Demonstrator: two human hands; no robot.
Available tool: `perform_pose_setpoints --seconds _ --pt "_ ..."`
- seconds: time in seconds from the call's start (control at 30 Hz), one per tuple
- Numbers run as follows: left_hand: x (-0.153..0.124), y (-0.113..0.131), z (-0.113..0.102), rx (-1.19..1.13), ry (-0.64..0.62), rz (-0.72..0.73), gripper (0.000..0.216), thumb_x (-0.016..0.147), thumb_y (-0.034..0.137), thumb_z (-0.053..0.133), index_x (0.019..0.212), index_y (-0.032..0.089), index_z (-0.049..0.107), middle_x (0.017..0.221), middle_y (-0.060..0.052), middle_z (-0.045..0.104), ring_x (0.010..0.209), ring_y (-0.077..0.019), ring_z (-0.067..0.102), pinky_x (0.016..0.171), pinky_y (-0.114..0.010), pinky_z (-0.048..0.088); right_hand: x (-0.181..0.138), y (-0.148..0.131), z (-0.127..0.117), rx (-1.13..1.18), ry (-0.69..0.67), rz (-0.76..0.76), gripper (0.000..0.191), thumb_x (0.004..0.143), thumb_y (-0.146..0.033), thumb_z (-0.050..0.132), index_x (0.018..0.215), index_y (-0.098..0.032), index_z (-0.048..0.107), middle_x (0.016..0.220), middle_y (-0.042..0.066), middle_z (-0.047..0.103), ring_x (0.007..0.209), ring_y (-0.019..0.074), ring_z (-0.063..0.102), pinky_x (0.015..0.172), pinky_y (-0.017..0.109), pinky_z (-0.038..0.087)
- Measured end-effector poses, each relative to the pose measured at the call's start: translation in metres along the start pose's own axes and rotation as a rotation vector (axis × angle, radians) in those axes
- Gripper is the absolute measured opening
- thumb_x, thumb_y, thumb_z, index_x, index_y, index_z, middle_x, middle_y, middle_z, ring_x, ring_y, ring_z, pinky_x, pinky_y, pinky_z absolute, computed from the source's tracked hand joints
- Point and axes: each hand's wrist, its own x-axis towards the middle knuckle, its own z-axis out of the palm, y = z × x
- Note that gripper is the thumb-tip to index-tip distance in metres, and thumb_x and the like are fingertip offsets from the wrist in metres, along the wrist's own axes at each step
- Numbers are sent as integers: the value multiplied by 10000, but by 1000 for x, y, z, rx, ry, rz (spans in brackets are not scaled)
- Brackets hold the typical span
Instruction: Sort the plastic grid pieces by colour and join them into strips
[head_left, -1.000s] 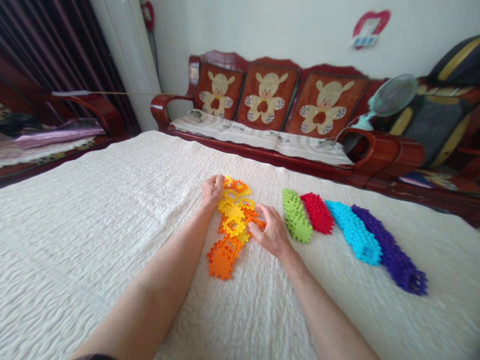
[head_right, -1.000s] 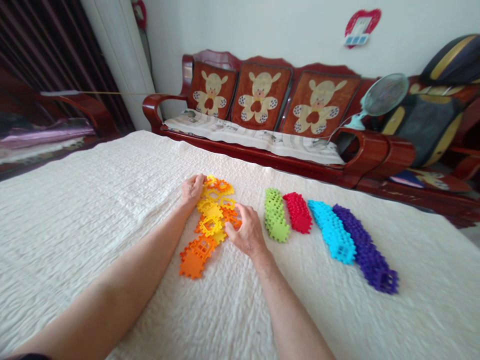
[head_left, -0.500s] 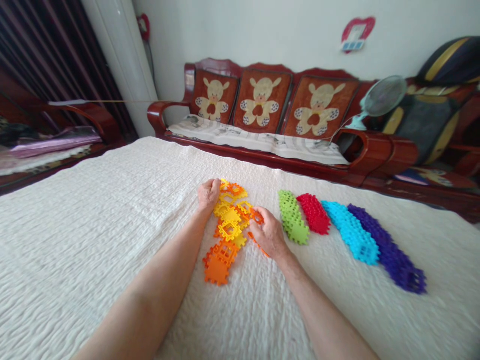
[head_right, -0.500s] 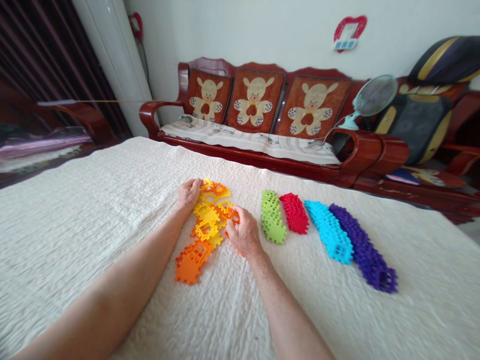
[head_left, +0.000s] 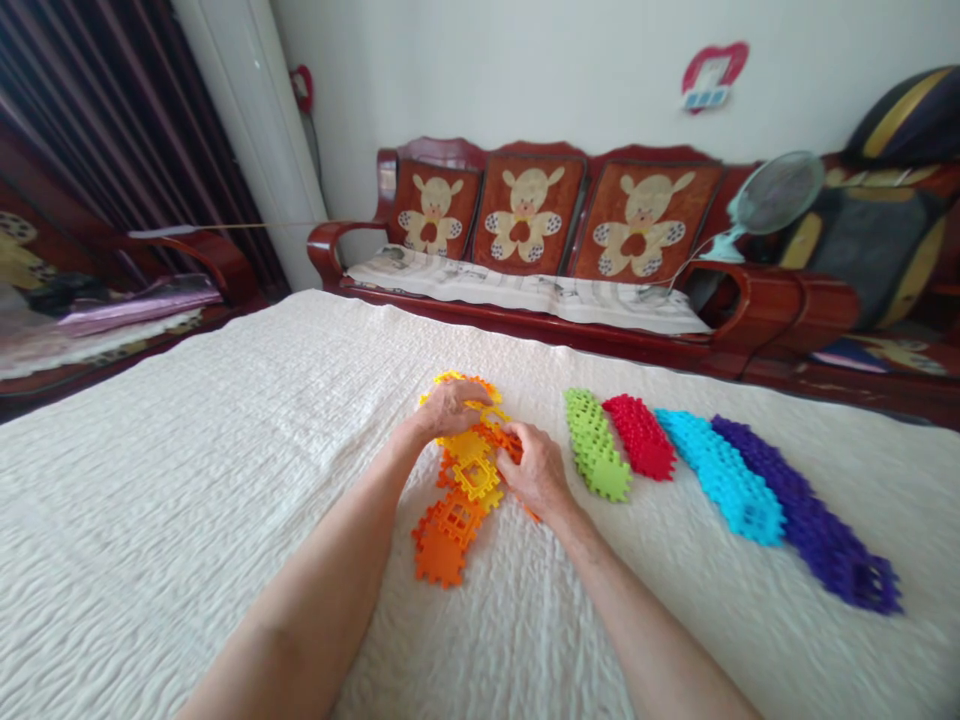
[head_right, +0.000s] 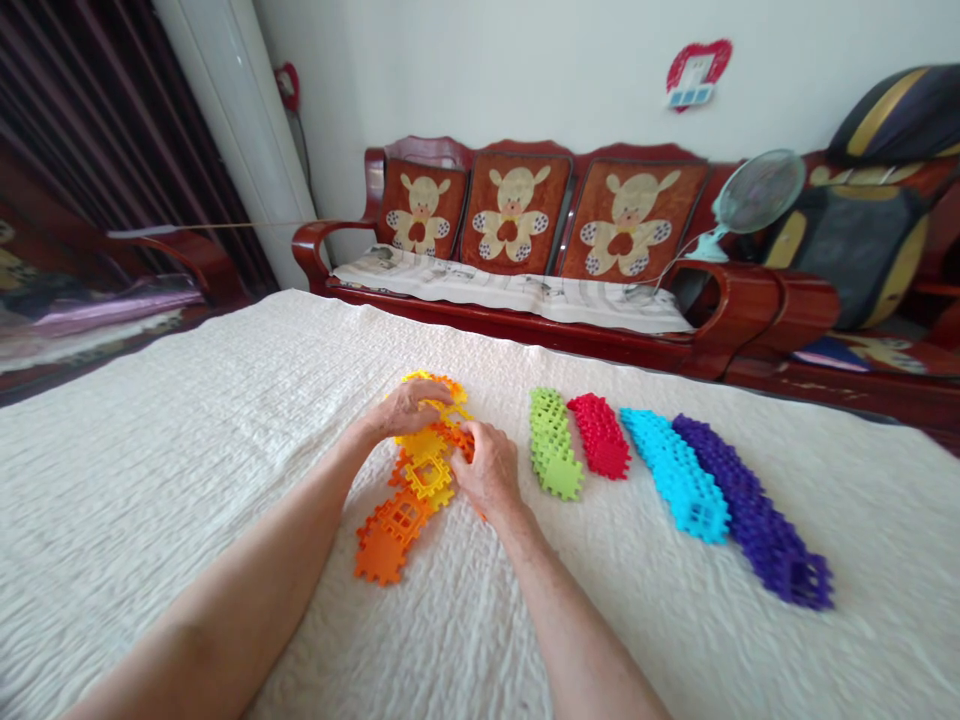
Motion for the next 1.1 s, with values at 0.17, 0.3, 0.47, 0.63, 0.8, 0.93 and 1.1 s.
perform_pose_setpoints --seconds 0.17,0.3,0.47,0.63,0.8,0.93,1.1 --pt "-1 1 4 40 -130 -14 227 706 144 588 821 271 736 1135 -6 674 1139 -194 561 1052 -295 372 -1 0 0 15 33 -40 315 765 -205 520 1072 -187 585 1063 79 655 1000 226 580 899 351 417" --pt "-3 4 -1 32 -164 -39 177 742 174 580 836 222 722 1163 -24 659 1129 -184 564 1034 -309 395 0 3 3 48 50 -63 305 754 -197 533 1054 -188 590 1042 74 659 979 219 588 890 352 424" --pt "-4 1 -12 -31 -124 -89 217 765 207 555 924 188 700 1217 -39 632 1123 -179 572 1006 -295 416 1 6 6 68 72 -60 265 743 -206 543 999 -185 607 981 73 673 905 217 605 830 349 448" --pt "-4 -8 -18 113 -26 -168 235 734 164 545 904 187 705 1151 -49 660 1073 -192 599 982 -307 435 1 7 6 189 141 7 258 741 -223 533 986 -185 602 934 61 678 856 197 623 789 319 469" --pt "-2 5 -17 217 17 -34 427 663 53 504 1025 188 685 1190 -48 641 1145 -178 556 1045 -292 380 0 7 3 281 178 70 262 764 -290 532 992 -185 606 961 70 686 871 206 630 796 328 477" --pt "-2 21 -16 226 -61 43 452 648 35 490 1020 203 686 1211 -29 632 1149 -168 553 1048 -292 381 1 5 1 328 180 92 284 765 -324 540 999 -177 604 983 82 683 887 216 630 802 337 480" --pt "-1 11 -17 302 -14 -29 463 669 21 467 1038 195 685 1167 -40 657 1120 -177 570 1030 -304 401 1 4 -1 303 209 101 269 765 -319 531 979 -176 608 953 83 683 872 222 632 804 349 481"
